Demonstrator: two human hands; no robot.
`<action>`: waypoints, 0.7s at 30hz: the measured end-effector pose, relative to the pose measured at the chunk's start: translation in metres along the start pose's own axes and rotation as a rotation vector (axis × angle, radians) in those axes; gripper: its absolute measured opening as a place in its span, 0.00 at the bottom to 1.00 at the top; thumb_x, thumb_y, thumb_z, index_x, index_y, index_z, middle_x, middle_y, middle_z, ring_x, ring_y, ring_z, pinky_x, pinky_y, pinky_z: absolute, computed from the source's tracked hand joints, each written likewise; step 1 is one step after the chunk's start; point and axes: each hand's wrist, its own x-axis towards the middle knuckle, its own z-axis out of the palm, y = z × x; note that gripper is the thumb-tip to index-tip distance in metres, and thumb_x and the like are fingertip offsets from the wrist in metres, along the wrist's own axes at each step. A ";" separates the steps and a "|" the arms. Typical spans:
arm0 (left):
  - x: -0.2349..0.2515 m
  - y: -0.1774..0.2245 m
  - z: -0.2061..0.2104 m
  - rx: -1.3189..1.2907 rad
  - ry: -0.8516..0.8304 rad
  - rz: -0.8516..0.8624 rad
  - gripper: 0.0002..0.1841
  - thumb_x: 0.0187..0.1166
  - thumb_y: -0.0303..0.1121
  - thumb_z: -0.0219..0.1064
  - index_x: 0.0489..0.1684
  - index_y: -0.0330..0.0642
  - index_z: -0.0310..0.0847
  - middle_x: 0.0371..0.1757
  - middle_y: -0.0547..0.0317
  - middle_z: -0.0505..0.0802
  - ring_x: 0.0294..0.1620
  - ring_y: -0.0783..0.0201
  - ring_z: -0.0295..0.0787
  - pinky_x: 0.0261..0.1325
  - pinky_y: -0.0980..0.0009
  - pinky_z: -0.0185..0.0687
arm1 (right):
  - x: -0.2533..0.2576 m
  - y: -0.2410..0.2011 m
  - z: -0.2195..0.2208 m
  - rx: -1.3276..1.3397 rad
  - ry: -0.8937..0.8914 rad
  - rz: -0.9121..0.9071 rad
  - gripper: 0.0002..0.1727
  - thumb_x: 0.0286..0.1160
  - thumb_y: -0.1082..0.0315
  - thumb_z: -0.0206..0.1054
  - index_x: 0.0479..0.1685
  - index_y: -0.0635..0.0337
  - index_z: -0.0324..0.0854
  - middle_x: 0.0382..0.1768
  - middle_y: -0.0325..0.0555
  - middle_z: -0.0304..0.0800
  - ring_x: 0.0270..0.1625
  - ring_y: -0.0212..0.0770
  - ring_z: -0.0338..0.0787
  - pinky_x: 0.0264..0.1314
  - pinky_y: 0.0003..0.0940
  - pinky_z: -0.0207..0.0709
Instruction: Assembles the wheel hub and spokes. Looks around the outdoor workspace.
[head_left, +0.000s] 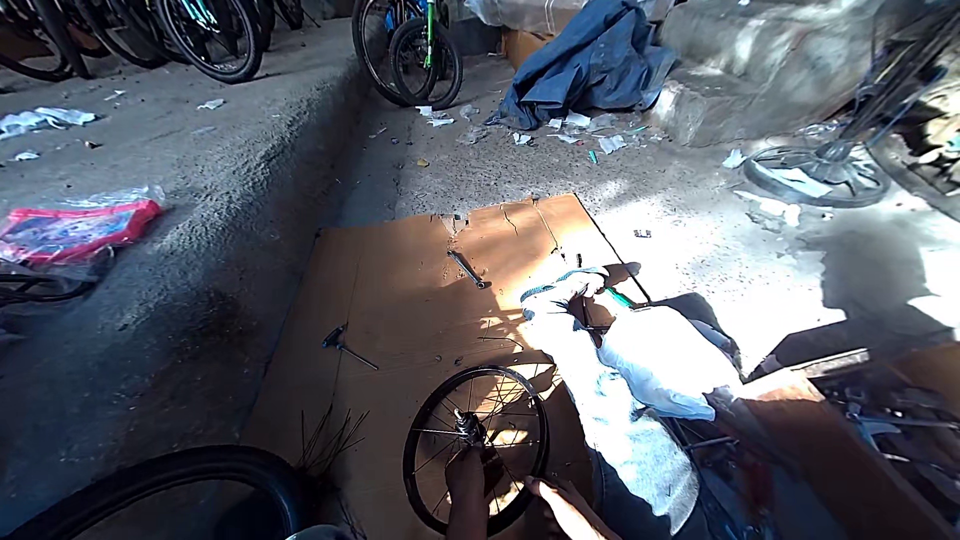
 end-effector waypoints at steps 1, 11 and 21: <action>0.000 0.000 0.000 -0.011 -0.006 -0.024 0.15 0.91 0.33 0.58 0.60 0.27 0.80 0.44 0.37 0.94 0.36 0.49 0.95 0.40 0.54 0.93 | 0.001 0.001 0.000 -0.002 0.002 -0.002 0.14 0.89 0.55 0.60 0.51 0.56 0.82 0.18 0.34 0.71 0.18 0.30 0.70 0.22 0.27 0.68; -0.013 -0.001 -0.006 0.234 -0.083 0.031 0.13 0.87 0.33 0.64 0.53 0.30 0.82 0.40 0.43 0.92 0.36 0.52 0.89 0.40 0.55 0.87 | 0.004 0.001 0.000 0.028 0.010 0.027 0.12 0.89 0.56 0.61 0.46 0.55 0.81 0.15 0.33 0.67 0.15 0.29 0.67 0.19 0.26 0.65; -0.016 -0.012 -0.016 0.666 -0.323 0.037 0.17 0.66 0.25 0.77 0.53 0.31 0.84 0.48 0.41 0.92 0.49 0.49 0.91 0.55 0.51 0.86 | 0.010 0.006 0.002 -0.025 0.062 0.039 0.13 0.91 0.57 0.58 0.46 0.57 0.80 0.17 0.34 0.68 0.16 0.30 0.68 0.20 0.27 0.67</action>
